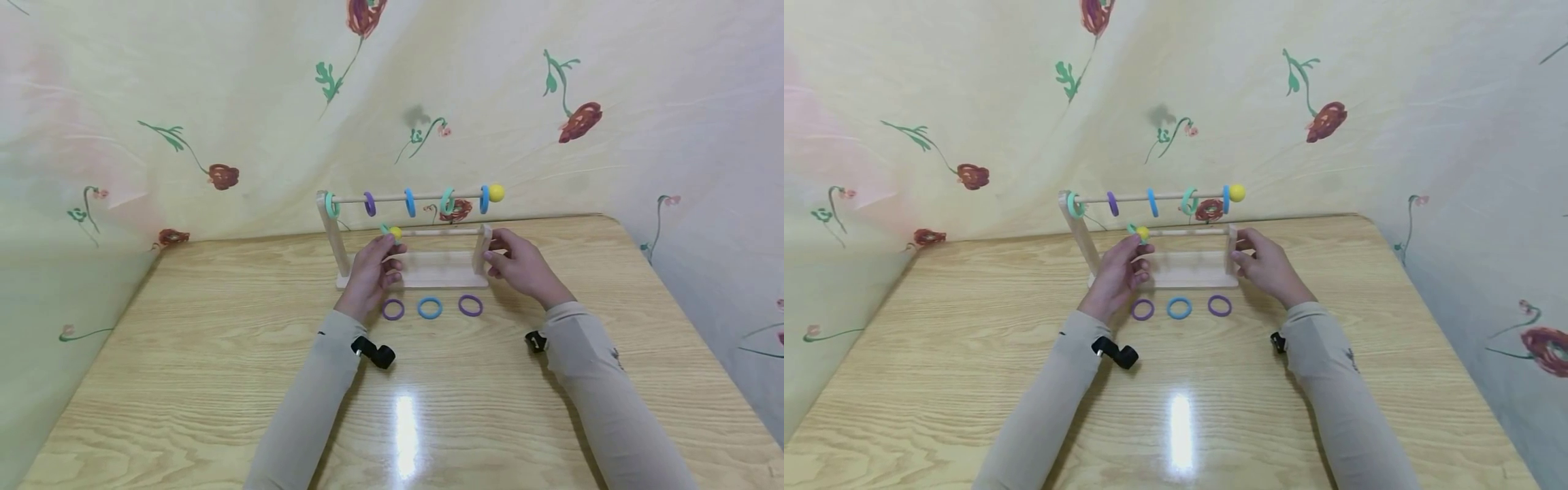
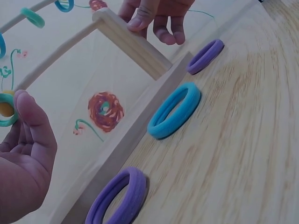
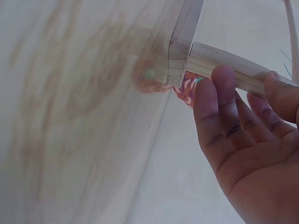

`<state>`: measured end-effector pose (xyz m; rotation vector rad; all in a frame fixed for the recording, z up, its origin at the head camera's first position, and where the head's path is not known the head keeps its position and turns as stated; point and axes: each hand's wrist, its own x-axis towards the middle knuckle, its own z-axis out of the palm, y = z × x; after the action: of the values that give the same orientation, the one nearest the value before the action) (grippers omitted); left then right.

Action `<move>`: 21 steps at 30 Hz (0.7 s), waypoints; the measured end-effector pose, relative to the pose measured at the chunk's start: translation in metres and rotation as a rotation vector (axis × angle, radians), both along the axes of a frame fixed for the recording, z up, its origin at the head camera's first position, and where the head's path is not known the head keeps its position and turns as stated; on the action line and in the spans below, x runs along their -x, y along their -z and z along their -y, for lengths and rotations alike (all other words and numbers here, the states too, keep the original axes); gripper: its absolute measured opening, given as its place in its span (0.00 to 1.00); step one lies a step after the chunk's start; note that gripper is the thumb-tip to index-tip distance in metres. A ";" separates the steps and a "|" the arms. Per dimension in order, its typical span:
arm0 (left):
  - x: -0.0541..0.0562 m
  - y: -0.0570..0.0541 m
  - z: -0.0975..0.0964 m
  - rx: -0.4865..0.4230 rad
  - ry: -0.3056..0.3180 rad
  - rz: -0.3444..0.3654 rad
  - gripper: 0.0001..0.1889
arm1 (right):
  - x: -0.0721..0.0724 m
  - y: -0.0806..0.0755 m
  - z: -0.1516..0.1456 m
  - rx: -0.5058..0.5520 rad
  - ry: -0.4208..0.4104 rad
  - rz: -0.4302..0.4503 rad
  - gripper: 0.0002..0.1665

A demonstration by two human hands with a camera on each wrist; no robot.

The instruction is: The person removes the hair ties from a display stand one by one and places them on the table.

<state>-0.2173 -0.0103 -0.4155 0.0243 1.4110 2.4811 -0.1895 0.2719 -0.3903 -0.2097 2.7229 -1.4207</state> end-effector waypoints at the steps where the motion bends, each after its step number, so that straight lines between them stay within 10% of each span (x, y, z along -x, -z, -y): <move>1: 0.000 0.000 0.001 0.002 0.001 -0.004 0.09 | 0.000 0.000 0.000 0.002 0.000 -0.001 0.24; 12: 0.001 0.003 0.019 0.121 -0.002 0.004 0.21 | 0.004 -0.001 -0.001 0.008 -0.009 0.009 0.25; 21: -0.009 -0.001 0.040 0.375 0.114 -0.104 0.26 | 0.011 0.000 -0.004 0.024 -0.030 0.002 0.25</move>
<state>-0.2087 -0.0504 -0.4149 0.1538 1.8417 2.1162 -0.2005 0.2762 -0.3906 -0.2492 2.6900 -1.4457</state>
